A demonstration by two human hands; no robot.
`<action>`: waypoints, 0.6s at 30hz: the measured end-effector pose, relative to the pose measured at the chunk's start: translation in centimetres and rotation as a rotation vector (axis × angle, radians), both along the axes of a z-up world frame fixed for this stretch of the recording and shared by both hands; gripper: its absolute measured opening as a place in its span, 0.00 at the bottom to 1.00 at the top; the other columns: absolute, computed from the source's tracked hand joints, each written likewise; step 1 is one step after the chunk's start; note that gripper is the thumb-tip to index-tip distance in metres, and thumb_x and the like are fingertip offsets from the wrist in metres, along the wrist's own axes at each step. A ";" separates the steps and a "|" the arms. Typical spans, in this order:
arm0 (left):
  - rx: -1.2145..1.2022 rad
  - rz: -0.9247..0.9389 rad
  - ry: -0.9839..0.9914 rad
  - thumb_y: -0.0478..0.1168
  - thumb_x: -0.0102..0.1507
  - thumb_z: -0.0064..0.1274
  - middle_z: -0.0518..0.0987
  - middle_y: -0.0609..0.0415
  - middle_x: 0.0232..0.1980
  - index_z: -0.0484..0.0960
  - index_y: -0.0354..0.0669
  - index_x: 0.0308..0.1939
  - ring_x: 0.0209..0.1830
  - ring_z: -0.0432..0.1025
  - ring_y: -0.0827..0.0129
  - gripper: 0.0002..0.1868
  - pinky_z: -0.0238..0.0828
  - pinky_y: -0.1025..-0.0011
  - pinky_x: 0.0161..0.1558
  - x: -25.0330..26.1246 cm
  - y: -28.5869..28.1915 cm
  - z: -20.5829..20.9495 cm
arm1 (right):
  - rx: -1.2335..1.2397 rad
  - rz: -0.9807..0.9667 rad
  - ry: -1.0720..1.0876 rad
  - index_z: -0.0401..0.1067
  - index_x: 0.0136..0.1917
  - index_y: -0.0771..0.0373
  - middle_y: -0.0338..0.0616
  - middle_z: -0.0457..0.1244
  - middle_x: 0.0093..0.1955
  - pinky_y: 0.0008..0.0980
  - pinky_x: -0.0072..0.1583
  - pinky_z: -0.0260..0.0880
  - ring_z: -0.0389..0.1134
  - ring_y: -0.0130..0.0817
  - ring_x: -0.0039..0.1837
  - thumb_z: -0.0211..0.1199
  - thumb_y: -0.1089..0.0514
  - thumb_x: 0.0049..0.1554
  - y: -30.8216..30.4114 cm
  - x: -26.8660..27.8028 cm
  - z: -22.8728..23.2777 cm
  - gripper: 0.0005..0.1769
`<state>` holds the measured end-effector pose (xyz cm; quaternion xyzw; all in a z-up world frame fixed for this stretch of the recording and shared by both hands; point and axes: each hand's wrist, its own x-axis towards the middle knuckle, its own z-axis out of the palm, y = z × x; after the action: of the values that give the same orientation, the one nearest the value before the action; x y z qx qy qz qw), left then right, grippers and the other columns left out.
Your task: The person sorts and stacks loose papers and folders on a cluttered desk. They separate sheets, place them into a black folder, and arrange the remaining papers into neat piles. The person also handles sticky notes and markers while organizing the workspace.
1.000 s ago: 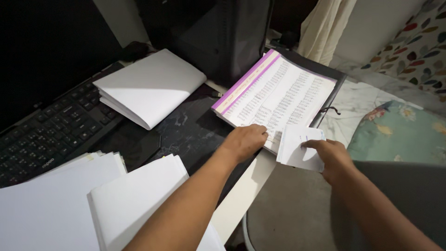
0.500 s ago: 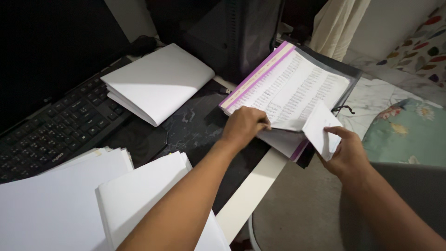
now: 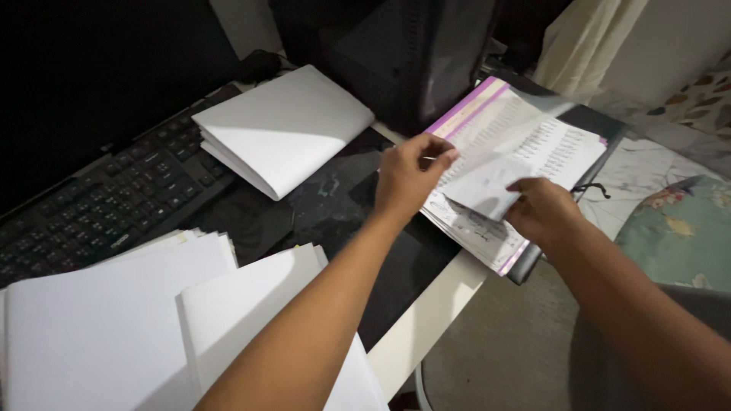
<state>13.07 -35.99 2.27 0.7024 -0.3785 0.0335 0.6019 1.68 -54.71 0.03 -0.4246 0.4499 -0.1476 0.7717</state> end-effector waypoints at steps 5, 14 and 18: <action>0.115 -0.085 -0.084 0.47 0.62 0.62 0.88 0.55 0.40 0.87 0.45 0.42 0.39 0.84 0.70 0.12 0.80 0.72 0.42 -0.9 0.8 0.1 | 0.049 0.148 -0.001 0.59 0.65 0.79 0.58 0.59 0.61 0.38 0.65 0.72 0.67 0.41 0.59 0.46 0.64 0.65 0.3 5.0 0.2 0.18; 0.575 -0.138 -0.229 0.52 0.49 0.73 0.60 0.41 0.76 0.71 0.53 0.68 0.77 0.53 0.45 0.44 0.54 0.51 0.72 -0.9 2.7 -3.6 | 0.061 0.177 0.021 0.62 0.64 0.77 0.56 0.61 0.59 0.41 0.62 0.72 0.68 0.40 0.58 0.49 0.63 0.64 1.0 6.7 -1.1 0.18; 0.629 -0.160 -0.273 0.48 0.51 0.71 0.61 0.43 0.77 0.68 0.57 0.71 0.78 0.52 0.45 0.45 0.52 0.52 0.74 -0.5 3.0 -5.0 | 0.053 0.127 0.013 0.64 0.63 0.76 0.56 0.62 0.59 0.42 0.61 0.72 0.68 0.40 0.58 0.50 0.63 0.64 1.0 6.6 -1.8 0.17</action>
<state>12.57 -33.01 -2.76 0.8107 -0.5010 -0.0387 0.3005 8.27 -53.70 -1.78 -0.4326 0.4307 -0.0836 0.7876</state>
